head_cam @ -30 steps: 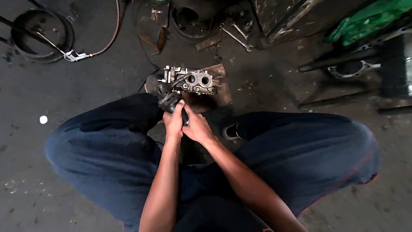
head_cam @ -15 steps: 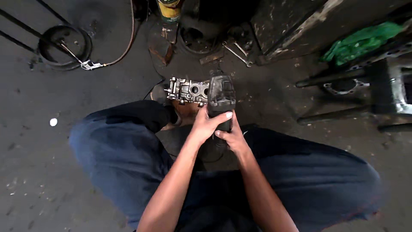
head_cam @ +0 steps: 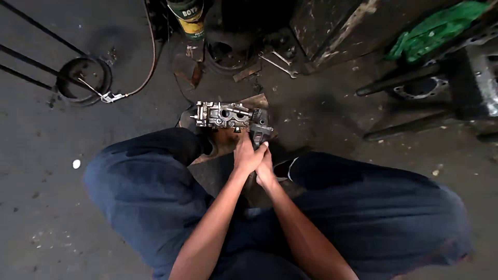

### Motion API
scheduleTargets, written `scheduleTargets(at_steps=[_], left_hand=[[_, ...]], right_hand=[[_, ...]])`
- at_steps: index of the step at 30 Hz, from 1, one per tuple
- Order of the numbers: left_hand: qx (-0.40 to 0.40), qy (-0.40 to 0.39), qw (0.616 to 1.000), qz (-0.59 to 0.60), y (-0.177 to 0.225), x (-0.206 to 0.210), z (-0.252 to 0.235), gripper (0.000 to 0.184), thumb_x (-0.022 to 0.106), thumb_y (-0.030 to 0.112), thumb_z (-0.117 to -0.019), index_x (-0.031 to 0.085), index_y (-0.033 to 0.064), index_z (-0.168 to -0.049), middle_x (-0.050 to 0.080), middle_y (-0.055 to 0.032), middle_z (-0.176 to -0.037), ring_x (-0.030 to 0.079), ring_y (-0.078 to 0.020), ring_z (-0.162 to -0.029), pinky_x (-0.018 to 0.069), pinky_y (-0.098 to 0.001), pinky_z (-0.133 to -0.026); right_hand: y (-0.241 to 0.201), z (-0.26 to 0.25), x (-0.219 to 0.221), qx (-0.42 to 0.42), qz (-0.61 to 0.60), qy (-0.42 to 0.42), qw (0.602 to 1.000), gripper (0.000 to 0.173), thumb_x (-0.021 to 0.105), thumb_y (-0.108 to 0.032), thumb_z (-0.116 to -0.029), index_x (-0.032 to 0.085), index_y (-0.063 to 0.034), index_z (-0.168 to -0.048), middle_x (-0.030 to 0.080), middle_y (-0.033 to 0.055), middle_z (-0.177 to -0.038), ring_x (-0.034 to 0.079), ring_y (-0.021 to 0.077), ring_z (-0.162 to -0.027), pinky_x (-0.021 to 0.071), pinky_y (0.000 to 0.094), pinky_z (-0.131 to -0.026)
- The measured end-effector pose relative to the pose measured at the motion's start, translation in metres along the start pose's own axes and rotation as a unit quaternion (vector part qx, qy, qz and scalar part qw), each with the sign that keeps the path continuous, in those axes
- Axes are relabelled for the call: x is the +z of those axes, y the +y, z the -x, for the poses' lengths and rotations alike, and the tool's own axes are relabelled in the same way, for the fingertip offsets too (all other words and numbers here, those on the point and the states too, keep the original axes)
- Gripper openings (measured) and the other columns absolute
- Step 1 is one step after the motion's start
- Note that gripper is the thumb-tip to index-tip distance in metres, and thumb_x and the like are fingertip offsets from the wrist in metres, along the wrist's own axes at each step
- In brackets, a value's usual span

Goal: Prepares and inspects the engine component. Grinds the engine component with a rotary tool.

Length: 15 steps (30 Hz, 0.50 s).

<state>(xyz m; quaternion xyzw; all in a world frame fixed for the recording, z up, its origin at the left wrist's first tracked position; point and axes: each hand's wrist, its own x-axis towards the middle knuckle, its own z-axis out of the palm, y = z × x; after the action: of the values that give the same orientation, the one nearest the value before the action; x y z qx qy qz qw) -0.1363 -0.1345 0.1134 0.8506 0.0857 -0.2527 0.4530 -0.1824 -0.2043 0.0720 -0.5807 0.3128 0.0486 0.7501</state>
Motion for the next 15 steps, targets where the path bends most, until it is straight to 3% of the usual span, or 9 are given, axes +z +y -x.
scheduleTargets(at_steps=[7,15], left_hand=[[-0.018,0.019,0.999,0.032,-0.009,0.006,-0.019,0.051,0.072,0.038,-0.0951,0.062,0.0051,-0.132,0.07,-0.017,-0.119,0.067,-0.03,-0.115,0.0522,-0.0545,-0.101],[-0.047,0.046,0.996,0.06,-0.002,0.007,-0.017,0.051,0.07,0.038,-0.0956,0.06,0.0042,-0.132,0.07,-0.0167,-0.116,0.068,-0.0294,-0.111,0.0539,-0.053,-0.098]], right_hand=[[0.012,-0.02,0.004,0.002,0.022,-0.006,1.0,0.049,0.059,-0.009,-0.0983,0.046,0.0008,-0.144,0.063,0.017,-0.126,0.064,0.0168,-0.112,0.0545,0.0335,-0.096],[-0.003,-0.025,-0.004,0.02,0.072,-0.049,0.996,0.044,0.059,-0.013,-0.098,0.051,-0.0022,-0.14,0.066,0.013,-0.119,0.066,0.0139,-0.106,0.0565,0.0324,-0.092]])
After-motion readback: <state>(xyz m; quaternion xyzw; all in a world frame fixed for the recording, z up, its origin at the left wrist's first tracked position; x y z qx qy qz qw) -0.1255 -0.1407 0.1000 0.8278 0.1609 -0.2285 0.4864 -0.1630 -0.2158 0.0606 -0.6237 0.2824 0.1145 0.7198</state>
